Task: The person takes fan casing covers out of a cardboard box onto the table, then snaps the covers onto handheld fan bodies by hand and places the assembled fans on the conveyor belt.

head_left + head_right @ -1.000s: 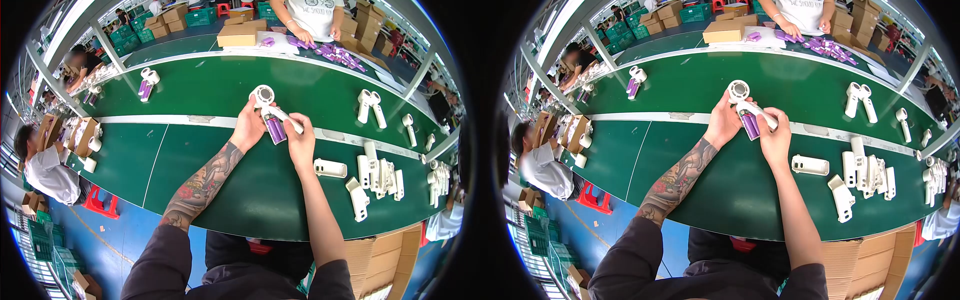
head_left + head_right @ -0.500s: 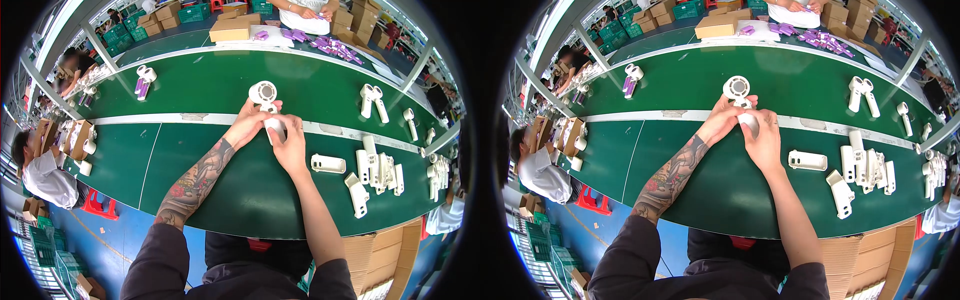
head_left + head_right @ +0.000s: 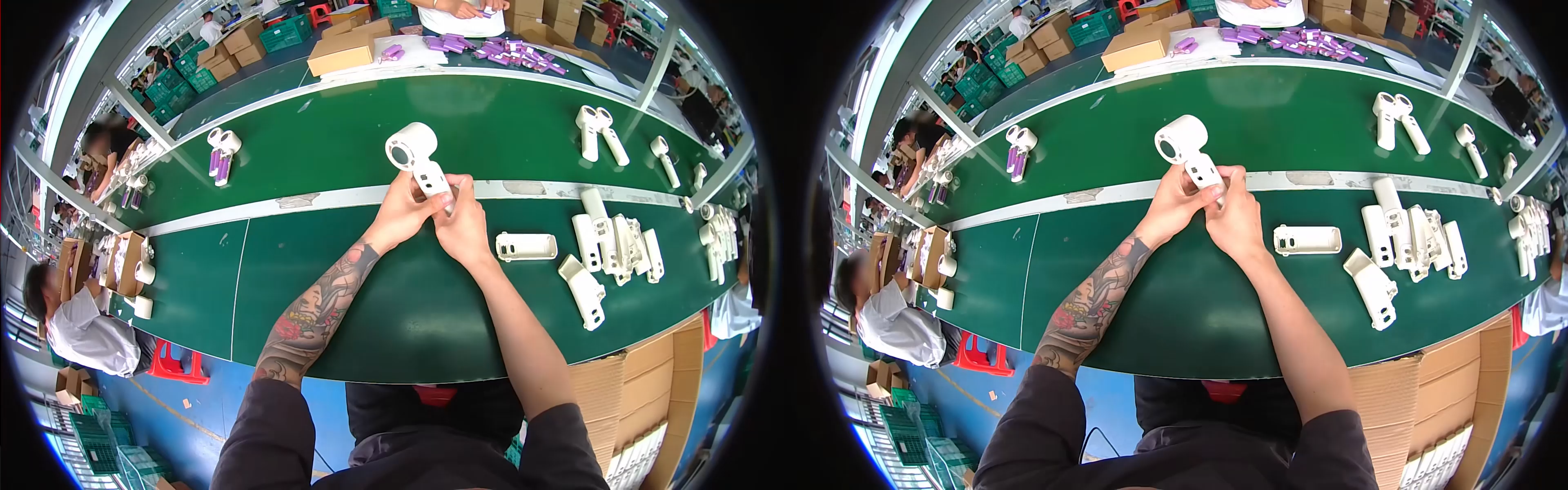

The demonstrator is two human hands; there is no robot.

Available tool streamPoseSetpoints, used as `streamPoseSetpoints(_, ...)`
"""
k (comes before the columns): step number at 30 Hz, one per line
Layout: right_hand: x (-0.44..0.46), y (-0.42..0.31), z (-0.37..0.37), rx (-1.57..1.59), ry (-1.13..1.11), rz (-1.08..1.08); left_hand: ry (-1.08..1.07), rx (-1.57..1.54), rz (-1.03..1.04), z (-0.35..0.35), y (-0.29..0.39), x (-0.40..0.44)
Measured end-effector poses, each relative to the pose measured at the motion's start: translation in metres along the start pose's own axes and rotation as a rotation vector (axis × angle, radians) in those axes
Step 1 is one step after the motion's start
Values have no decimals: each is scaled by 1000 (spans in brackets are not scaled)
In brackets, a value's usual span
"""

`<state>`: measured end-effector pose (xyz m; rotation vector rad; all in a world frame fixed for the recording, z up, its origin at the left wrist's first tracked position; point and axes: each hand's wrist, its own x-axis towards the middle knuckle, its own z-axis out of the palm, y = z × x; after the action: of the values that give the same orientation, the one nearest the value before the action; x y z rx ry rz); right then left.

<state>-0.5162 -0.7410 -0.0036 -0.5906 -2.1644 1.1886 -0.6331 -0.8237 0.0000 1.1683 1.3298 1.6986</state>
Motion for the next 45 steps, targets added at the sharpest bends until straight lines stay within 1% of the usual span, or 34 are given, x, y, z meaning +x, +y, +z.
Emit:
streamPoseSetpoints(2, -1, -6, 1, -160, 11, 46, 12, -23, 41, -1, -2, 0)
streamPoseSetpoints(8, -1, 0, 6, -141, 76, -36, 108, 26, 109, 10, 5, -3)
streamPoseSetpoints(12, 4, -18, -16, 1016, -222, 362, 337, -70, -148, 2, 19, -6)
streamPoseSetpoints(13, 6, -10, -21, 1012, -223, 360, 337, -72, -145, -2, 20, -4)
streamPoseSetpoints(15, 15, 21, -33, 1345, -485, 312, 435, -130, -47, -14, 22, 0)
streamPoseSetpoints(17, 22, 38, -37, 1668, -761, 248, 533, -185, 54, -24, 25, 3)
streamPoseSetpoints(18, 22, 34, -36, 1667, -765, 243, 533, -183, 59, -23, 32, 2)
streamPoseSetpoints(22, 11, 3, -32, 963, 38, 283, 465, 170, 507, 8, 103, -11)
streamPoseSetpoints(24, 17, 21, -47, 861, 121, 230, 528, 261, 924, 36, 140, -28)
streamPoseSetpoints(25, 15, 5, -59, 862, 113, 220, 533, 266, 935, 33, 144, -28)
streamPoseSetpoints(27, -1, -31, -98, 163, 12, 160, 543, 297, 977, 34, 141, -78)
streamPoseSetpoints(28, -8, -42, -119, -72, -98, 124, 553, 306, 998, 26, 146, -72)
streamPoseSetpoints(29, -13, -47, -137, -312, -208, 82, 567, 312, 1022, 33, 142, -92)
streamPoseSetpoints(30, -18, -39, -153, -328, -215, 77, 580, 317, 1045, 27, 145, -100)
streamPoseSetpoints(32, -27, -28, -178, -692, -461, -73, 600, 331, 1088, 36, 147, -99)
streamPoseSetpoints(33, -27, -28, -177, -702, -464, -72, 604, 339, 1106, 39, 149, -96)
streamPoseSetpoints(37, -35, -25, -155, -726, -606, 28, 587, 390, 1168, 40, 158, -105)
streamPoseSetpoints(39, -31, -36, -132, -586, -591, 88, 575, 434, 1194, 43, 161, -114)
streamPoseSetpoints(40, -28, -35, -118, -578, -595, 88, 570, 458, 1207, 39, 165, -114)
streamPoseSetpoints(42, -22, -24, -87, -450, -526, -32, 556, 502, 1241, 37, 173, -113)
streamPoseSetpoints(44, -19, -31, -52, -385, -455, -51, 543, 551, 1281, 38, 179, -121)
streamPoseSetpoints(45, -16, -32, -35, -376, -456, -57, 536, 578, 1299, 42, 180, -122)
